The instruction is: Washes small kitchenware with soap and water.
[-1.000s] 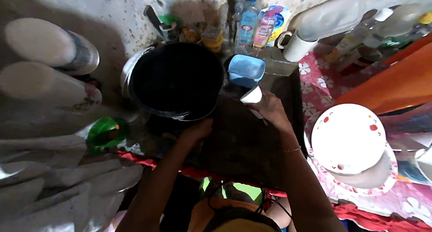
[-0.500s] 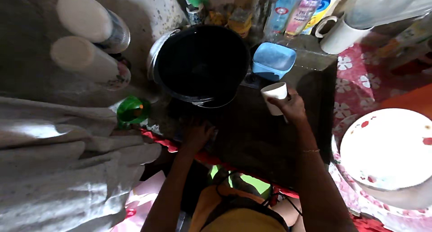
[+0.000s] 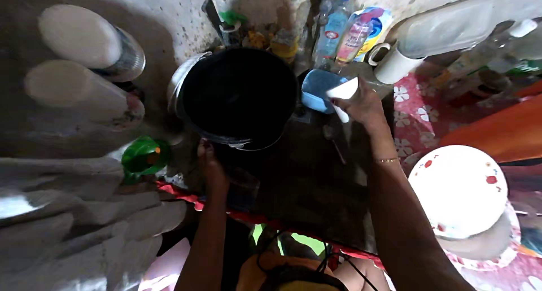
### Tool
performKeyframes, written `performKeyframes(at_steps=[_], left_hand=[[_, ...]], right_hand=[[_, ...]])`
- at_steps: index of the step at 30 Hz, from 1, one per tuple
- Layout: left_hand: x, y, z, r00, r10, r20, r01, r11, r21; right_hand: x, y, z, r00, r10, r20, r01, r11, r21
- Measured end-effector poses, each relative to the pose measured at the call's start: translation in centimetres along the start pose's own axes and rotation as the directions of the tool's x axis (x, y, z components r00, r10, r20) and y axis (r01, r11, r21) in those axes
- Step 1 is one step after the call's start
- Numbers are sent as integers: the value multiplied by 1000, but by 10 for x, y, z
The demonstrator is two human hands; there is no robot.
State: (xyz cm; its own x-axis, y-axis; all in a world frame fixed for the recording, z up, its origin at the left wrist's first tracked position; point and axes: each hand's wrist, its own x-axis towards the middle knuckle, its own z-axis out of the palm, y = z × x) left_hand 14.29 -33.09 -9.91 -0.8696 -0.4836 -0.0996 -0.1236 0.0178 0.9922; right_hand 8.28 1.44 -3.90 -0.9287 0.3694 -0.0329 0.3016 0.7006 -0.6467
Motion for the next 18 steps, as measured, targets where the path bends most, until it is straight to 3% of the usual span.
performKeyframes(at_steps=[2, 5, 8, 11, 15, 18], left_hand=[[12, -2, 13, 999, -12, -30, 3, 966, -258], [24, -6, 33, 997, -55, -54, 23, 879, -475], [25, -6, 52, 987, -94, -127, 16, 859, -511], [23, 0, 62, 980, -83, -184, -8, 895, -447], [7, 75, 66, 881, -424, -209, 308, 850, -428], [18, 29, 69, 920, -363, -150, 214, 784, -582]], right_hand=[[31, -5, 0, 998, -35, -56, 36, 999, 6], [65, -14, 13, 997, -45, -67, 42, 998, -36], [95, -16, 35, 999, 2, 50, 10, 971, -240], [120, -6, 52, 977, -8, 214, 96, 910, -404], [143, 11, 70, 916, -15, 400, 194, 890, -413], [143, 19, 81, 913, -33, 407, 182, 925, -333]])
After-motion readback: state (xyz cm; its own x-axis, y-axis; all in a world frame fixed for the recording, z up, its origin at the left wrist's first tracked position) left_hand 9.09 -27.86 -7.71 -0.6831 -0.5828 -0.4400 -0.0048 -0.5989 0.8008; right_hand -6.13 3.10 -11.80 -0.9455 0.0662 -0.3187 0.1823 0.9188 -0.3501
